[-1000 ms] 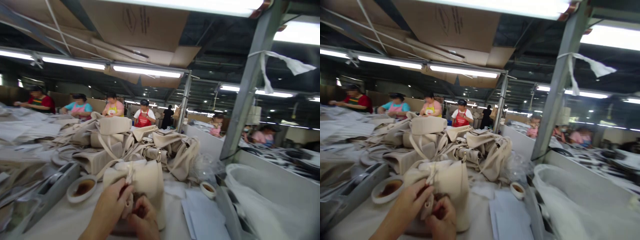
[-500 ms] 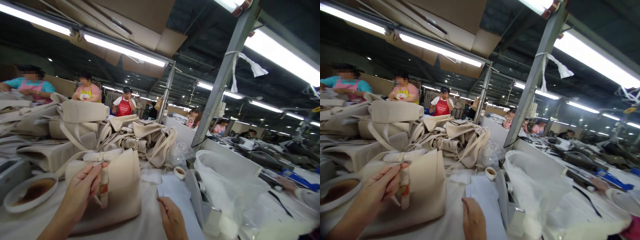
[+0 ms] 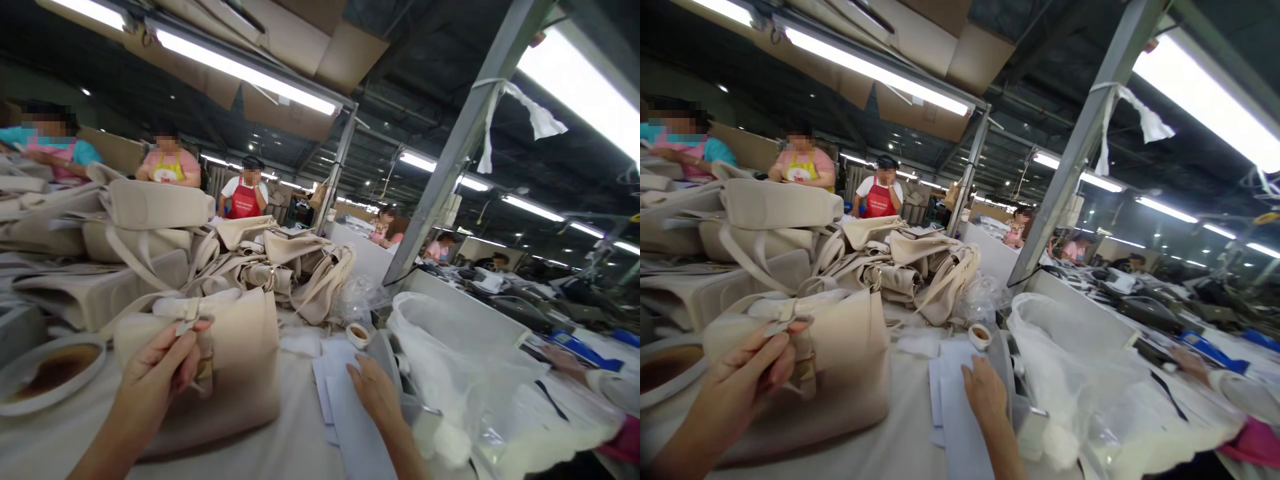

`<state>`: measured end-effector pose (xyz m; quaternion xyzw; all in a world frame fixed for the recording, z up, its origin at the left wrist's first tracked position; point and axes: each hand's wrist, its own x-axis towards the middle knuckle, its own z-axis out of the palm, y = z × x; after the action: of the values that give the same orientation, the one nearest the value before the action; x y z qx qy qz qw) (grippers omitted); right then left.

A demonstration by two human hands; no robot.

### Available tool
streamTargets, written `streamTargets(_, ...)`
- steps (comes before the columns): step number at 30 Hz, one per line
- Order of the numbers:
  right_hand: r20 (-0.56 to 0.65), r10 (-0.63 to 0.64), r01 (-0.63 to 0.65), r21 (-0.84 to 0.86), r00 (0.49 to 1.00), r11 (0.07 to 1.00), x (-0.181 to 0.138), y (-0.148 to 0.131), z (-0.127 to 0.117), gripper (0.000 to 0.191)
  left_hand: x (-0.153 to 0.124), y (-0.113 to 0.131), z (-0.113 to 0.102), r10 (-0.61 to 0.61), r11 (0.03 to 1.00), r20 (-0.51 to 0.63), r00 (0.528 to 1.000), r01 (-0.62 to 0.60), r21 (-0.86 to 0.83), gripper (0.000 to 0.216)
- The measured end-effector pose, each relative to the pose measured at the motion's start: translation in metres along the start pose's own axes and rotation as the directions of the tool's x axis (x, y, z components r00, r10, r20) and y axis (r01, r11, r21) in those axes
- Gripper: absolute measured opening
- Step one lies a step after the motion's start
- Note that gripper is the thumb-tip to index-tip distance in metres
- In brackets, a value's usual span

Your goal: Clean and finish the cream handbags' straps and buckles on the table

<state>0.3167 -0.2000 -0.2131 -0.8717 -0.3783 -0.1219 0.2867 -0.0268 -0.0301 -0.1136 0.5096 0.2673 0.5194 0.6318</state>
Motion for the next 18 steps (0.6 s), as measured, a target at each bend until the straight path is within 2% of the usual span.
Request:
streamTargets(4, 0.108, 0.063, -0.044, -0.169, 0.992, 0.985, 0.012, -0.007, 0.013, 0.017, 0.001, -0.003, 0.002, 0.023, 1.000, -0.012, 1.000, -0.023, 0.018, 0.060)
streamTargets(8, 0.148, 0.096, -0.056, -0.252, 0.984, 0.966, 0.019, -0.018, 0.022, 0.012, 0.000, 0.000, 0.002, -0.001, 1.000, -0.007, 1.000, 0.001, 0.010, 0.063)
streamTargets(13, 0.155, 0.054, -0.004, -0.304, 0.987, 0.953, 0.037, -0.020, 0.013, 0.019, -0.001, -0.001, 0.000, -0.023, 1.000, -0.025, 0.999, 0.023, -0.021, 0.065)
streamTargets(18, 0.112, 0.133, -0.074, -0.421, 0.985, 0.904, 0.083, -0.006, 0.002, 0.027, 0.002, -0.005, -0.002, -0.028, 0.999, -0.044, 0.999, 0.026, -0.039, 0.066)
